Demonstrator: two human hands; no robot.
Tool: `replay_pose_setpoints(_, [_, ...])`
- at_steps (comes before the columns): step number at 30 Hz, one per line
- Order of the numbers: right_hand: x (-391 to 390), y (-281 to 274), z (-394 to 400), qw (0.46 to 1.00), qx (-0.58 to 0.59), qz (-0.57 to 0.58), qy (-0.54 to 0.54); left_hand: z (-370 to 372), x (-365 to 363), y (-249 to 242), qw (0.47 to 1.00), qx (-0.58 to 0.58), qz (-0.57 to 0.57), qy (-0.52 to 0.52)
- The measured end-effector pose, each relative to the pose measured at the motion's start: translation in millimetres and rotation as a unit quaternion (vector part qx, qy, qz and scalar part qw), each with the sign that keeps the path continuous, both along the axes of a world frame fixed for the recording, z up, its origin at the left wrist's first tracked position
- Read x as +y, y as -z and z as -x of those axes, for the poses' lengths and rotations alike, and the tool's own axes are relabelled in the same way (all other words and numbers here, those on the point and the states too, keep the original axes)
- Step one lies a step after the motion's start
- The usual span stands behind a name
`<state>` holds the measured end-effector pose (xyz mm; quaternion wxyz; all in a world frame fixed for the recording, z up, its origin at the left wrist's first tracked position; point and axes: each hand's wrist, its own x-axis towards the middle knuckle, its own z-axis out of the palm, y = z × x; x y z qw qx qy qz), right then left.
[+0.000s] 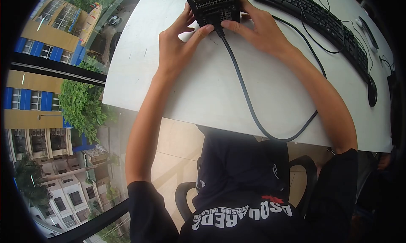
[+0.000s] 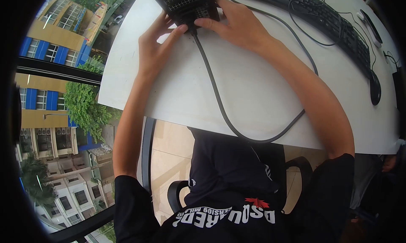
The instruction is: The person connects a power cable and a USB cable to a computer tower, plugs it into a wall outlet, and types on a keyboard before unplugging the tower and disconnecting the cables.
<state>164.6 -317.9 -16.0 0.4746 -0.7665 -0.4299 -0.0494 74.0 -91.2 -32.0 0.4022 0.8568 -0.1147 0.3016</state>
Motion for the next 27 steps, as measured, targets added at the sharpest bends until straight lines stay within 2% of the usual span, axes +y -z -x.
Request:
replay_pose_setpoints(4, [-2.0, -1.2, -0.8, 0.999, 0.026, 0.012, -0.017, -0.7, 2.0, 1.7, 1.0, -0.003, 0.01, 0.02])
replay_pose_setpoints(10, [-2.3, 2.1, -2.5, 1.0, -0.017, 0.015, -0.013, -0.5, 3.4, 3.0, 0.999, -0.014, -0.002, 0.032])
replay_pose_setpoints(19, [-2.8, 1.7, 0.6, 0.999, -0.049, 0.016, -0.012, 2.6, -1.2, 4.0, 0.996, -0.036, -0.081, 0.008])
replay_pose_setpoints(27, [-3.2, 0.9, 0.5, 0.999, -0.042, 0.02, -0.028, 0.8, 0.3, 4.9, 0.997, -0.041, -0.066, 0.024])
